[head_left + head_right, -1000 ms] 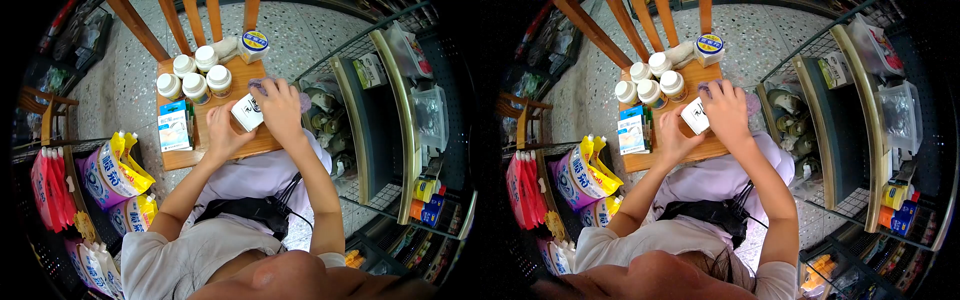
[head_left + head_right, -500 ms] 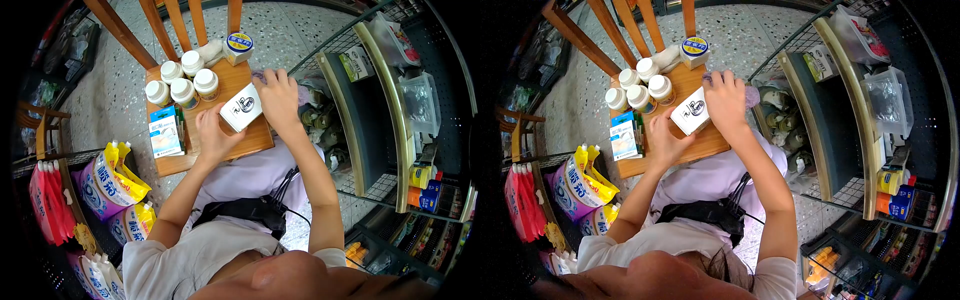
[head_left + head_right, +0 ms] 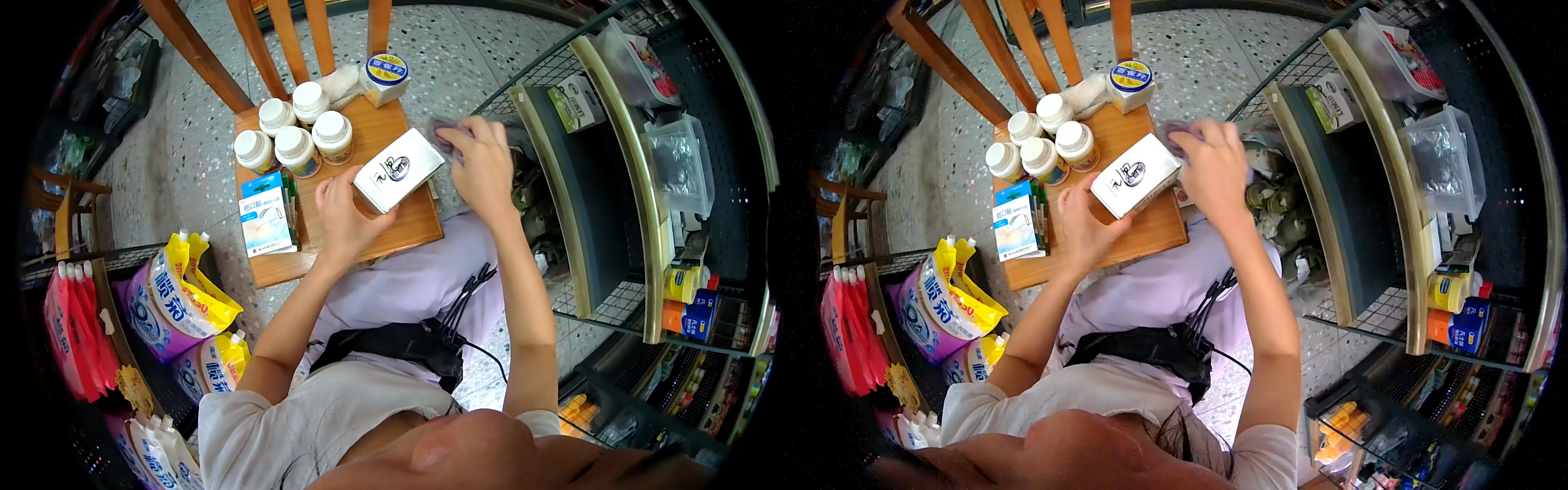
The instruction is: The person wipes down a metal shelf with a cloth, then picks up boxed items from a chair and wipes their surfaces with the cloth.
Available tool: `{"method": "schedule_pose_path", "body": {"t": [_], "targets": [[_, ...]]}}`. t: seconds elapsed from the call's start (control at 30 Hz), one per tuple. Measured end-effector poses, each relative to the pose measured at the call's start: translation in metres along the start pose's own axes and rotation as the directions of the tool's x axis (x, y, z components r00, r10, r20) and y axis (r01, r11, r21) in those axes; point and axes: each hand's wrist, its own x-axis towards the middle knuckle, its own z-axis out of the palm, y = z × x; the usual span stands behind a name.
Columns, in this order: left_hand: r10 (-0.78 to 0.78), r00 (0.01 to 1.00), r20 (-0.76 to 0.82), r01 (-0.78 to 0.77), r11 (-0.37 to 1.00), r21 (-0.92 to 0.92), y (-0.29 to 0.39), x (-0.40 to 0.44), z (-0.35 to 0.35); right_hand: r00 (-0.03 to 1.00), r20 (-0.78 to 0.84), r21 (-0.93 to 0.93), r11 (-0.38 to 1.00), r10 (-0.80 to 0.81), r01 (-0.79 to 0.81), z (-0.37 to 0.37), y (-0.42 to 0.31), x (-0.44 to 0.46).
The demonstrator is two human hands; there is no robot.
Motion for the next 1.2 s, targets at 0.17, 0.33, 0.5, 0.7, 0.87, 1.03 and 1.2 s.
{"method": "schedule_pose_path", "body": {"t": [0.17,0.33,0.5,0.7,0.87,1.03,1.2], "targets": [[0.076,0.995,-0.056,-0.075,0.997,0.031,0.003,0.003,-0.001,0.970,0.143,0.034,0.981,-0.196,0.193,0.017,-0.009,0.012],[0.055,0.996,-0.070,-0.052,0.998,0.040,0.001,0.000,0.003,0.949,0.250,-0.014,0.979,-0.194,0.204,0.004,-0.010,0.011],[0.055,0.996,-0.069,-0.051,0.997,0.059,0.000,0.000,0.004,0.948,0.261,-0.005,0.982,-0.180,0.188,-0.009,-0.009,0.003],[0.065,0.994,-0.086,-0.060,0.996,0.059,0.001,0.000,0.004,0.952,0.273,-0.041,0.987,-0.136,0.153,-0.016,-0.012,-0.007],[0.067,0.995,-0.080,-0.064,0.997,0.047,0.007,0.002,0.001,0.952,0.294,-0.067,0.992,-0.082,0.106,-0.021,-0.013,-0.011],[0.051,0.996,-0.073,-0.048,0.998,0.050,0.004,0.004,-0.003,0.938,0.344,0.237,0.963,0.042,-0.130,-0.038,0.005,-0.012],[-0.135,0.991,0.016,0.136,0.986,-0.095,-0.003,0.005,-0.013,0.733,0.485,0.822,0.038,0.478,-0.568,-0.026,0.031,-0.035]]}}
